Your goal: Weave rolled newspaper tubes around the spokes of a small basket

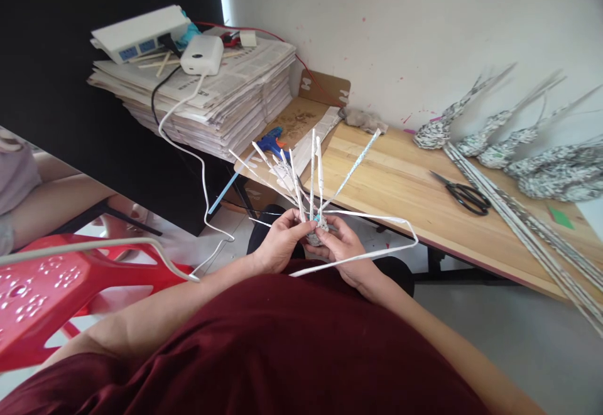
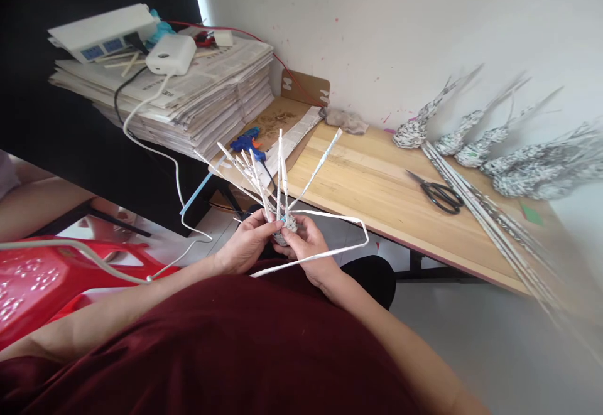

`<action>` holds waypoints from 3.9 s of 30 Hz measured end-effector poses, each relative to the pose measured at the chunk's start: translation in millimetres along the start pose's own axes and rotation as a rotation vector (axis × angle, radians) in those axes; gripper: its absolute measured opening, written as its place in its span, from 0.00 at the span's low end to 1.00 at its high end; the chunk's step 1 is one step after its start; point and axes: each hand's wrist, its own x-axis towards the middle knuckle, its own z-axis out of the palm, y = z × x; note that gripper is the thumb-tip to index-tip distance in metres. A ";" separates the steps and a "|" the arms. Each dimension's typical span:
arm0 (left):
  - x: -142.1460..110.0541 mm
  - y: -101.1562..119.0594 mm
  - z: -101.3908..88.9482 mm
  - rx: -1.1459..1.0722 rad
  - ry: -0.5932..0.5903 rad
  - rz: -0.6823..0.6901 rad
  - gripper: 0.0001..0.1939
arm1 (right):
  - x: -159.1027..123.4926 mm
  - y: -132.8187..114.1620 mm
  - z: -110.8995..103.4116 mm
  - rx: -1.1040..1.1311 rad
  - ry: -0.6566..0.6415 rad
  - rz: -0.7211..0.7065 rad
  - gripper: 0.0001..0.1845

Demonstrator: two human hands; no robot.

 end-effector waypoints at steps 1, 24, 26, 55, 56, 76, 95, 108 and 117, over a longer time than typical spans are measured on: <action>-0.3 -0.2 -0.3 0.010 0.000 0.002 0.16 | -0.1 -1.0 -0.1 -0.003 0.007 0.008 0.27; -1.6 1.5 -11.2 0.410 0.007 0.126 0.16 | 7.3 -5.9 -1.5 0.112 0.029 0.193 0.16; -1.3 0.7 -14.7 0.520 0.039 0.258 0.14 | 7.8 -6.5 -1.5 0.130 0.029 0.191 0.14; -2.0 27.9 -39.1 0.779 0.163 0.777 0.11 | 9.3 -6.6 -4.6 0.184 0.006 0.230 0.10; -5.3 25.3 -35.4 0.797 0.052 0.716 0.10 | 9.1 -6.8 -3.6 0.191 0.006 0.215 0.10; -1.0 24.3 -16.2 0.934 -0.285 0.532 0.06 | 5.2 -6.1 0.3 0.195 0.029 0.239 0.09; 1.4 22.3 -23.8 1.066 -0.267 0.759 0.02 | 4.7 -7.3 -6.1 0.292 -0.043 0.219 0.16; -4.2 26.5 -16.3 1.071 -0.162 0.656 0.01 | 0.4 -5.1 -4.5 0.217 -0.099 0.137 0.22; -5.3 29.1 -13.4 1.092 -0.220 0.622 0.04 | -3.4 -7.7 -1.4 0.221 -0.104 0.126 0.18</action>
